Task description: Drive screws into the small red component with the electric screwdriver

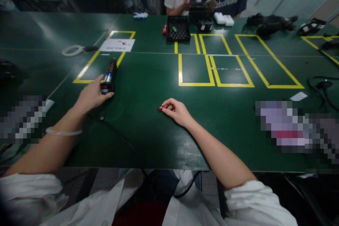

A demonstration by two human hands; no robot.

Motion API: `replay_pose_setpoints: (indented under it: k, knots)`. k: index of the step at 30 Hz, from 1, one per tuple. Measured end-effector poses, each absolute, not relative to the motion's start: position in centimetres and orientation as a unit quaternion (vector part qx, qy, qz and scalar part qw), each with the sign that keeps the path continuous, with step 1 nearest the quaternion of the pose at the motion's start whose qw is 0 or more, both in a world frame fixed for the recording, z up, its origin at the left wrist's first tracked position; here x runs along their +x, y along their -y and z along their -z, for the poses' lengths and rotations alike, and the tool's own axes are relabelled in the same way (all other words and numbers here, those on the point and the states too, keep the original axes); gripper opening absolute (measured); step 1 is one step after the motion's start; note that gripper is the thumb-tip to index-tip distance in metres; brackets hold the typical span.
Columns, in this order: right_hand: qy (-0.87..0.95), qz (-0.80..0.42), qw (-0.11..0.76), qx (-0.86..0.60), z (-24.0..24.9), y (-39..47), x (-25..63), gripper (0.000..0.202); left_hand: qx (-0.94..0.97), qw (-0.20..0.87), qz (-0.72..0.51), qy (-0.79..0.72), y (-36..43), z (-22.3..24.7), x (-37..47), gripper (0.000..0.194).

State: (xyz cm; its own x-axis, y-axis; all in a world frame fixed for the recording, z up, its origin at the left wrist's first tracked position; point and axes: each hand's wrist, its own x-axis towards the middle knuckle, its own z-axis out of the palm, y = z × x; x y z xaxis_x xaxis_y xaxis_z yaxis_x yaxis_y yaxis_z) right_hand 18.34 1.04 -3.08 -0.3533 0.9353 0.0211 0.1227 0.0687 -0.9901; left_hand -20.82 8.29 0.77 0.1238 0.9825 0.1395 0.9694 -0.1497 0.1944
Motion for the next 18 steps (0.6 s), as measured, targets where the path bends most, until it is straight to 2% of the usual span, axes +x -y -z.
replay_pose_setpoints:
  k: [3, 7, 18]
  knots:
    - [0.631, -0.527, 0.384, -0.421, 3.1, -1.0, 18.2, 0.027, 0.725, 0.015, -0.070, -0.685, -6.2, -1.4, -16.3, 0.091]
    - [0.650, -0.500, 0.403, -0.406, 3.1, -0.9, 18.2, 0.023, 0.761, 0.026, -0.060, -0.645, -3.7, -1.9, -10.5, 0.088]
    - [0.755, -0.320, 0.394, -0.416, 2.9, -0.6, 18.6, 0.002, 0.851, 0.046, -0.089, -0.516, 0.2, -1.1, -0.9, 0.080]
